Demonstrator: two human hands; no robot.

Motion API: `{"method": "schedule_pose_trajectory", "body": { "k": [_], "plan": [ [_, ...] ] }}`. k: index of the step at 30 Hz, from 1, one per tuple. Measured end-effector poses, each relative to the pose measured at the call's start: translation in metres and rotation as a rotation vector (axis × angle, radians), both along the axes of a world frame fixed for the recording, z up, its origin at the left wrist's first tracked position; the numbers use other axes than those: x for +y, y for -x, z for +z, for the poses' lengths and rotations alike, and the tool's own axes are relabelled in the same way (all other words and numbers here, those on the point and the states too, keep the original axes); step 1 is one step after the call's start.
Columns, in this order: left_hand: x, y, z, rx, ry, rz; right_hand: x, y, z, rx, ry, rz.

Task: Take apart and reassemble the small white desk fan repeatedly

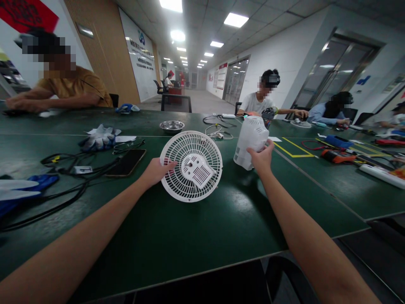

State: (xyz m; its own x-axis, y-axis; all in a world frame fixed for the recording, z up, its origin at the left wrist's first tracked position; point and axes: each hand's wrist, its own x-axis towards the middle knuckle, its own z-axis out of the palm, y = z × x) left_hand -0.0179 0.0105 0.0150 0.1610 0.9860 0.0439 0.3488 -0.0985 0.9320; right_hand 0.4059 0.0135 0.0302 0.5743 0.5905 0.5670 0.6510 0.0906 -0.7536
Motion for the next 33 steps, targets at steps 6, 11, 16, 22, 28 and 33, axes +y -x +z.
{"method": "schedule_pose_trajectory", "body": {
  "k": [6,11,16,22,28,33],
  "plan": [
    [0.0015,0.0009,-0.0016,-0.006,0.006,0.017,-0.0003,-0.0048,0.001,0.014,-0.118,0.054],
    [-0.0015,-0.0008,0.0009,-0.02,0.018,0.015,-0.0012,-0.0065,0.0011,0.023,-0.163,0.004],
    [-0.0003,-0.0012,-0.0002,-0.047,0.032,0.032,-0.0001,-0.0082,0.0006,0.021,-0.184,-0.044],
    [0.0008,-0.0018,-0.0002,-0.005,0.015,0.046,0.0012,-0.0094,0.0014,0.004,-0.228,-0.008],
    [0.0039,-0.0005,-0.0037,-0.041,0.032,0.039,-0.0011,-0.0086,0.004,-0.042,-0.212,-0.026],
    [0.0051,0.0017,-0.0054,-0.012,0.027,0.017,-0.0033,-0.008,0.0059,-0.066,-0.255,-0.064]
  ]
}}
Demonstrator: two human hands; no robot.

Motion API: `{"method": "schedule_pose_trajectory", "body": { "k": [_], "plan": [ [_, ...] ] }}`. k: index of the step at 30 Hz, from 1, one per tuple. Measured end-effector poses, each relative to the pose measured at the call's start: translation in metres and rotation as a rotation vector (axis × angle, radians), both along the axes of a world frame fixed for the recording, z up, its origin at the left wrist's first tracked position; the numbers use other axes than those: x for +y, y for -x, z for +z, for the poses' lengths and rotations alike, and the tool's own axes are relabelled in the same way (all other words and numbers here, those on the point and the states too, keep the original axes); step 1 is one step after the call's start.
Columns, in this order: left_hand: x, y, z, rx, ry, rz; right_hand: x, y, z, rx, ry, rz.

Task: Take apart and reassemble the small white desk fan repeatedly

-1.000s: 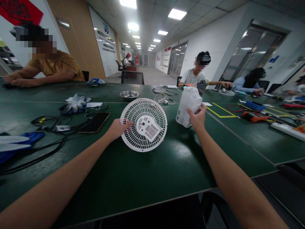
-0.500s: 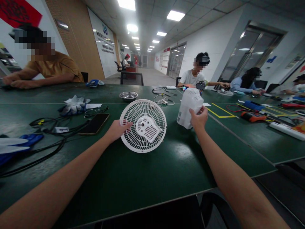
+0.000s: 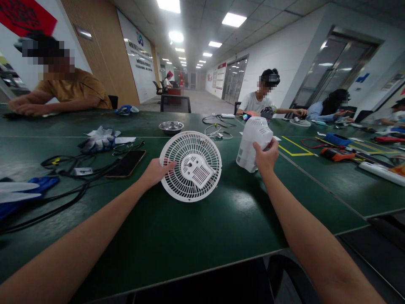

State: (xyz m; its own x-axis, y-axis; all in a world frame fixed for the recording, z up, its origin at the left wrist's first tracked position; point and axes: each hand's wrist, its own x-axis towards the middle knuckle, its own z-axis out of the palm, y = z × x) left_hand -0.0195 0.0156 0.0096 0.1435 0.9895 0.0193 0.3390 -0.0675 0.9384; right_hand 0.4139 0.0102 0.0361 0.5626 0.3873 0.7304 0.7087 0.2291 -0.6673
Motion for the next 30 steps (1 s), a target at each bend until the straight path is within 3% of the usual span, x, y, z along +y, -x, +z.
{"method": "schedule_pose_trajectory", "body": {
  "k": [10,15,21,26,30],
  "plan": [
    [-0.001,-0.002,0.002,-0.015,0.016,0.021,-0.014,0.015,0.011,-0.149,-0.039,-0.086],
    [-0.003,-0.003,0.004,-0.002,-0.007,0.002,-0.026,0.04,0.018,-0.236,-0.062,0.027],
    [-0.003,-0.003,0.003,-0.001,-0.023,-0.013,-0.027,0.07,0.007,-0.34,0.2,0.323],
    [-0.006,-0.004,0.007,-0.009,0.003,0.015,-0.024,0.087,-0.012,-0.302,0.433,0.41],
    [-0.007,-0.004,0.009,0.001,-0.002,-0.011,-0.018,0.085,-0.018,-0.272,0.515,0.365]
  ]
}}
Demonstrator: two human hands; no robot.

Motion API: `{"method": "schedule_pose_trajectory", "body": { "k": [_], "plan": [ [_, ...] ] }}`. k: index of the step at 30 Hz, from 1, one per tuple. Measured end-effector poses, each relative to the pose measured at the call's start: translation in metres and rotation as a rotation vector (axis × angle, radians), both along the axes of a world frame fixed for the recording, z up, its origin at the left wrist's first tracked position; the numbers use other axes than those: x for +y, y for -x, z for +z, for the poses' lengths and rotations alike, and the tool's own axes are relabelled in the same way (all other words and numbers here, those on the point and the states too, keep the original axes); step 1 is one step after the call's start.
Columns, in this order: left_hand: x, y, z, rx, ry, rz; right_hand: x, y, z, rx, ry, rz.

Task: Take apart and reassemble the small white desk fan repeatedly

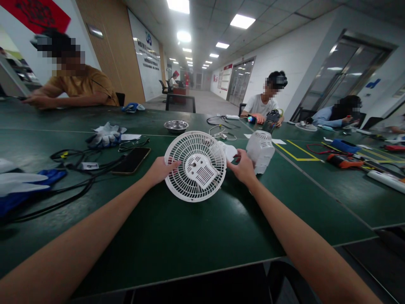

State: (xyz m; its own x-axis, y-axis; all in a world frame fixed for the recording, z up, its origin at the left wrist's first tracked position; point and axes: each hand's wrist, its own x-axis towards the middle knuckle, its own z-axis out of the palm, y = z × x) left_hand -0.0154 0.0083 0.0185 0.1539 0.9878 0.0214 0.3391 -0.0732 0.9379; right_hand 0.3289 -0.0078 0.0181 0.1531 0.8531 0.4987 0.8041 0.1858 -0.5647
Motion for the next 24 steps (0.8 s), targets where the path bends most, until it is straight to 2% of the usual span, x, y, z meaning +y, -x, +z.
{"method": "schedule_pose_trajectory", "body": {
  "k": [6,10,13,18,24],
  "plan": [
    [-0.001,0.0,0.001,-0.031,0.011,0.0,0.01,-0.012,-0.009,-0.202,0.261,-0.12],
    [-0.001,0.001,0.0,-0.028,0.009,0.0,0.011,-0.014,-0.013,-0.317,0.316,-0.149],
    [-0.001,0.001,0.0,-0.024,0.001,-0.01,0.01,-0.014,-0.011,-0.307,0.328,-0.111],
    [-0.004,-0.002,0.003,-0.032,0.011,0.02,0.006,-0.011,0.0,-0.187,0.232,-0.068],
    [0.001,0.0,0.0,-0.015,0.019,0.005,-0.006,0.004,0.01,-0.039,0.198,0.17]
  ]
}}
